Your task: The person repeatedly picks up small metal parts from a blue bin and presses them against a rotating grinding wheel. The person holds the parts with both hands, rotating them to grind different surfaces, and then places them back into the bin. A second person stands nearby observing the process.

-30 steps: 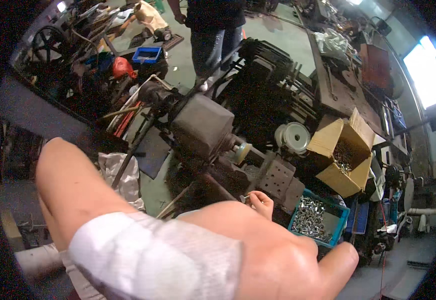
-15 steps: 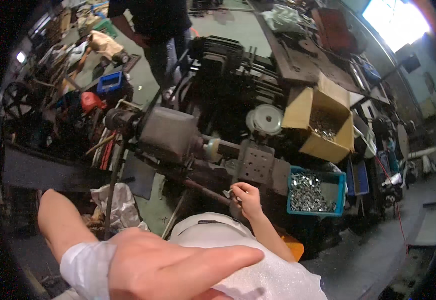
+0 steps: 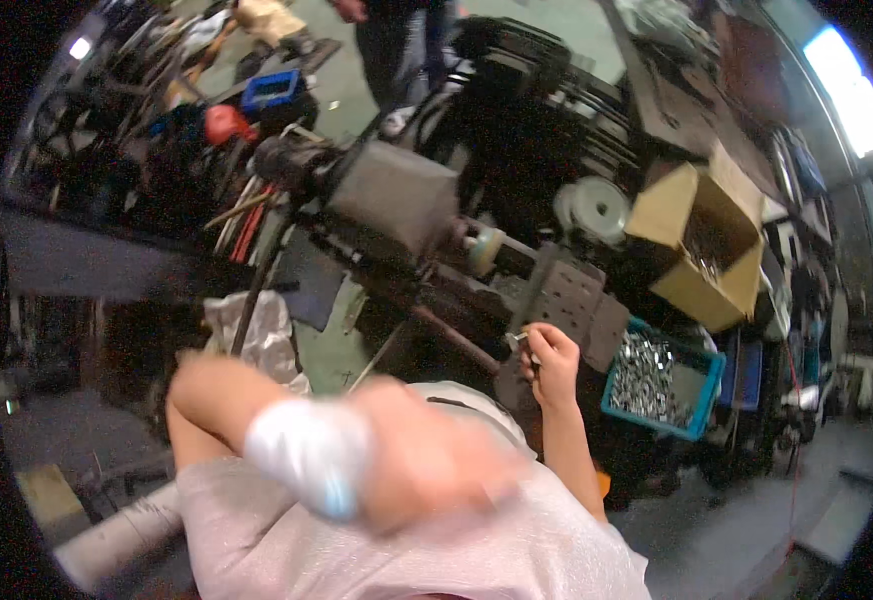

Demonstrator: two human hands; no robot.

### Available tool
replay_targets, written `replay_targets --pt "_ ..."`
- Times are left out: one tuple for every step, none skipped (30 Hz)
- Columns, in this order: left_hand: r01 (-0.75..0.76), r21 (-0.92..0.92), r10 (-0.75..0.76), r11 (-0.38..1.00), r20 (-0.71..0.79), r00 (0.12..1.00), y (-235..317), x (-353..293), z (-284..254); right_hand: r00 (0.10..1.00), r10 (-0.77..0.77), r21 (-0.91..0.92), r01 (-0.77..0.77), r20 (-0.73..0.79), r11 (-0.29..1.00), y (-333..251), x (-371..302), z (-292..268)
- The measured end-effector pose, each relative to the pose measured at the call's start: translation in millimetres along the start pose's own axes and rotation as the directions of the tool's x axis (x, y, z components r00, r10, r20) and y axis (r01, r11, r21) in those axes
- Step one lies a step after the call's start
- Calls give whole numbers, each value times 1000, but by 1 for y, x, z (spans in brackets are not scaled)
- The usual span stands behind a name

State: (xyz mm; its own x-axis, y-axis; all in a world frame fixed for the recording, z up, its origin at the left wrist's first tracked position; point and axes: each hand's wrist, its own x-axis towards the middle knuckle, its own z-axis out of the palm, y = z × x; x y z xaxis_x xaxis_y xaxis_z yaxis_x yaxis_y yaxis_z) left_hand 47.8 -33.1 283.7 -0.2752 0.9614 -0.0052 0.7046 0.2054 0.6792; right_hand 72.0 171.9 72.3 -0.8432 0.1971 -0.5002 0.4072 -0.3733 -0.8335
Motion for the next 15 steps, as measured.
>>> replay_targets --pt "93 -177 -94 980 4 996 -31 -5 -2 999 -42 2 42 34 999 0 3 -5" --pt "121 -251 -170 960 -181 969 -68 -13 26 999 -32 -17 33 37 999 -4 5 -4" --pt "199 -488 -338 850 -214 917 -92 -17 47 999 -15 -34 16 40 999 -7 7 -3" --pt "361 -560 -500 745 -112 858 -110 -16 64 998 -48 -48 49 33 998 -7 10 -4" --pt "457 -670 -618 584 -3 786 -127 -15 87 996 -78 -70 81 42 994 -8 14 -2" --pt "415 -760 -647 500 -10 762 -142 -10 107 996 -73 -81 77 54 994 -10 17 0" --pt "325 -839 -678 436 -69 732 -154 -2 130 994 -88 -73 93 67 993 -11 19 3" --pt "291 -843 -691 453 -126 711 -160 7 143 992 -111 -88 117 66 989 -10 22 6" --pt "258 -843 -704 472 -185 686 -165 16 152 988 -135 -101 142 70 985 -6 27 9" --pt "176 -891 -704 419 -196 683 -170 23 160 987 -142 -128 152 81 980 -4 30 11" --pt "108 -916 -698 387 -214 683 -174 30 164 978 -188 -183 201 86 962 1 33 14" --pt "80 -915 -709 395 -248 661 -177 36 167 968 -233 -238 249 95 939 7 37 17" --pt "51 -912 -718 406 -284 635 -180 39 170 954 -278 -292 298 109 909 11 41 18" --pt "45 -915 -725 400 -286 627 -184 39 172 970 -218 -340 241 106 909 13 42 17" --pt "39 -918 -731 394 -287 619 -187 39 174 962 -249 -358 271 109 893 15 44 18"
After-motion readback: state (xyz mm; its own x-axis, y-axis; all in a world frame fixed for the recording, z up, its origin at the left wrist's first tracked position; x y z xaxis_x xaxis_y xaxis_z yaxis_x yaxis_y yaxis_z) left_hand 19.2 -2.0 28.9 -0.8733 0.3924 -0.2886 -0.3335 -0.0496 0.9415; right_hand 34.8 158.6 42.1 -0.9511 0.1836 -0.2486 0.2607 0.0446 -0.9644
